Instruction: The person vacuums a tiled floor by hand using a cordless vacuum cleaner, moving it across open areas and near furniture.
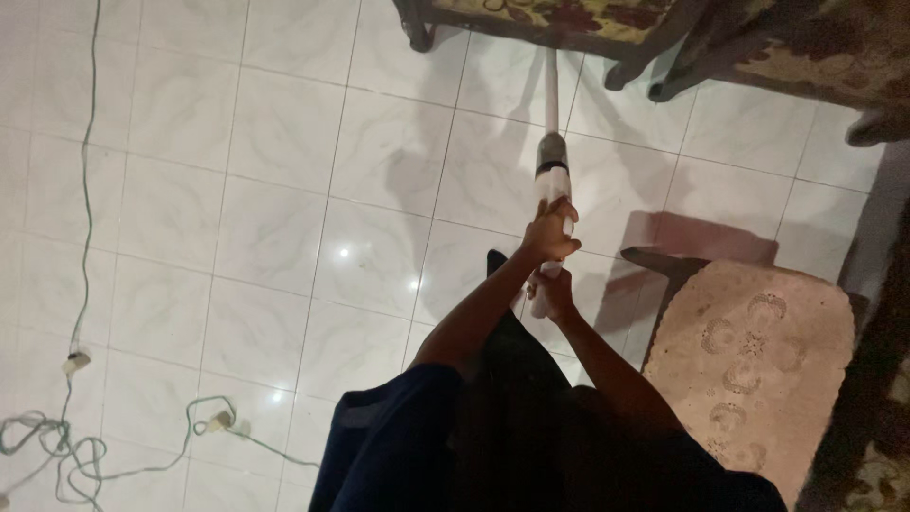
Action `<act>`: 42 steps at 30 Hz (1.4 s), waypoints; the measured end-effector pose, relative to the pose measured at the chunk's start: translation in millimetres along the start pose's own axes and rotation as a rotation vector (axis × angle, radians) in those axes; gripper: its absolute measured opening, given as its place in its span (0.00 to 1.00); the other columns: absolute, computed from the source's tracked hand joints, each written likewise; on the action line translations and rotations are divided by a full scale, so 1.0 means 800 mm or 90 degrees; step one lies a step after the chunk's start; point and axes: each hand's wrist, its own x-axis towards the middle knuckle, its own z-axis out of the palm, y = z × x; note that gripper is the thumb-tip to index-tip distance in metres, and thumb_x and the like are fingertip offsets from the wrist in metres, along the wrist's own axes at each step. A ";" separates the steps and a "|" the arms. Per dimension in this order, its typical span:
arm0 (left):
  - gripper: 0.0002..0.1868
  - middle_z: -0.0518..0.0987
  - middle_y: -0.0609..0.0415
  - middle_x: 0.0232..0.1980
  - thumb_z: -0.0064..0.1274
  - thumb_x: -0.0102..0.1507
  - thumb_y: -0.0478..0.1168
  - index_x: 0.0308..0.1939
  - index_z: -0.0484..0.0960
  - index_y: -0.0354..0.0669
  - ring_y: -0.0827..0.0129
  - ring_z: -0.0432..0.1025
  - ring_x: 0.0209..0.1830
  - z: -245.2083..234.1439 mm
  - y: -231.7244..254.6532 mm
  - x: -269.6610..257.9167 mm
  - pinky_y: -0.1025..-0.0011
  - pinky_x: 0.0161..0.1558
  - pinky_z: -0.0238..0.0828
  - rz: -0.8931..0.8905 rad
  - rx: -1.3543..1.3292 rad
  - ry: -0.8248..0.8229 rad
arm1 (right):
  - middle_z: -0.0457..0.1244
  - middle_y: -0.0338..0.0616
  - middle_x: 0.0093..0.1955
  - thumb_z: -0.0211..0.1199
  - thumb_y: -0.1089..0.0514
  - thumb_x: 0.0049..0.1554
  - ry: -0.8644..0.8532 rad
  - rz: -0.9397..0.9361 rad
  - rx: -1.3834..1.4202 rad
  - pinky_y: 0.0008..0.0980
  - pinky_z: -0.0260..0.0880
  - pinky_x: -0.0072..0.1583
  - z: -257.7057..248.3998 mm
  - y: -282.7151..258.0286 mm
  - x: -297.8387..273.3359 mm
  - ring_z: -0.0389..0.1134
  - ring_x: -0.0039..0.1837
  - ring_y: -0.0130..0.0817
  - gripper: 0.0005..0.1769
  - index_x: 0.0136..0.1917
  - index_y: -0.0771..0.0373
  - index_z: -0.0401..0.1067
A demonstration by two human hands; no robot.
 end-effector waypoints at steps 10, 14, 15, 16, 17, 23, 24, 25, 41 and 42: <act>0.25 0.73 0.54 0.60 0.65 0.49 0.40 0.48 0.74 0.47 0.49 0.65 0.64 0.003 -0.025 -0.137 0.58 0.64 0.69 0.036 -0.090 0.119 | 0.61 0.45 0.30 0.59 0.69 0.51 -0.094 0.067 0.015 0.35 0.64 0.31 0.010 0.051 -0.117 0.63 0.28 0.35 0.03 0.40 0.65 0.68; 0.26 0.71 0.53 0.62 0.64 0.49 0.41 0.50 0.75 0.45 0.46 0.62 0.63 0.035 -0.008 -0.269 0.55 0.60 0.69 -0.047 -0.141 0.139 | 0.61 0.46 0.29 0.62 0.68 0.51 -0.202 0.042 -0.119 0.35 0.64 0.31 -0.022 0.075 -0.201 0.63 0.27 0.36 0.04 0.39 0.68 0.68; 0.27 0.71 0.51 0.63 0.63 0.50 0.41 0.51 0.75 0.44 0.44 0.62 0.62 0.038 -0.002 -0.293 0.54 0.60 0.69 -0.041 -0.131 0.155 | 0.62 0.48 0.28 0.63 0.68 0.50 -0.225 0.050 -0.162 0.36 0.65 0.31 -0.032 0.079 -0.218 0.64 0.27 0.37 0.03 0.38 0.69 0.70; 0.27 0.71 0.51 0.63 0.63 0.50 0.41 0.51 0.75 0.44 0.44 0.62 0.62 0.040 0.002 -0.318 0.54 0.60 0.69 -0.040 -0.133 0.165 | 0.63 0.49 0.27 0.64 0.67 0.49 -0.247 0.057 -0.205 0.37 0.67 0.32 -0.046 0.085 -0.239 0.65 0.27 0.39 0.03 0.37 0.70 0.71; 0.28 0.67 0.47 0.66 0.65 0.49 0.42 0.52 0.74 0.42 0.42 0.60 0.62 0.049 0.006 -0.345 0.52 0.60 0.67 -0.020 -0.151 0.180 | 0.63 0.49 0.27 0.64 0.67 0.49 -0.251 0.058 -0.212 0.37 0.67 0.32 -0.063 0.093 -0.258 0.65 0.27 0.39 0.03 0.37 0.70 0.71; 0.33 0.68 0.44 0.64 0.67 0.48 0.44 0.54 0.72 0.40 0.42 0.59 0.62 0.059 0.016 -0.424 0.50 0.61 0.66 -0.058 -0.189 0.170 | 0.66 0.39 0.39 0.66 0.62 0.56 -0.327 -0.059 -0.265 0.28 0.70 0.44 -0.105 0.130 -0.309 0.68 0.41 0.27 0.05 0.43 0.65 0.73; 0.32 0.70 0.46 0.63 0.67 0.48 0.44 0.54 0.73 0.41 0.42 0.60 0.63 0.054 0.017 -0.424 0.49 0.62 0.66 -0.065 -0.164 0.194 | 0.66 0.39 0.39 0.67 0.63 0.54 -0.307 -0.050 -0.273 0.28 0.70 0.43 -0.095 0.128 -0.305 0.68 0.40 0.26 0.06 0.42 0.65 0.72; 0.32 0.70 0.46 0.63 0.67 0.48 0.44 0.54 0.73 0.41 0.42 0.60 0.63 0.046 0.016 -0.417 0.49 0.62 0.66 -0.065 -0.166 0.197 | 0.65 0.39 0.38 0.68 0.64 0.51 -0.286 -0.044 -0.279 0.29 0.71 0.43 -0.080 0.124 -0.297 0.68 0.39 0.26 0.07 0.42 0.65 0.71; 0.28 0.74 0.50 0.56 0.64 0.44 0.45 0.48 0.76 0.47 0.52 0.63 0.62 -0.208 -0.149 -0.051 0.54 0.54 0.72 -0.150 -0.185 0.350 | 0.63 0.46 0.31 0.63 0.70 0.53 -0.352 -0.033 -0.244 0.33 0.66 0.31 0.190 -0.065 0.067 0.65 0.28 0.34 0.04 0.41 0.72 0.68; 0.29 0.72 0.49 0.57 0.64 0.43 0.45 0.48 0.76 0.47 0.52 0.62 0.62 -0.215 -0.152 -0.034 0.53 0.53 0.72 -0.148 -0.192 0.358 | 0.63 0.46 0.30 0.63 0.70 0.52 -0.318 -0.021 -0.269 0.34 0.64 0.30 0.195 -0.074 0.085 0.64 0.28 0.34 0.05 0.42 0.70 0.67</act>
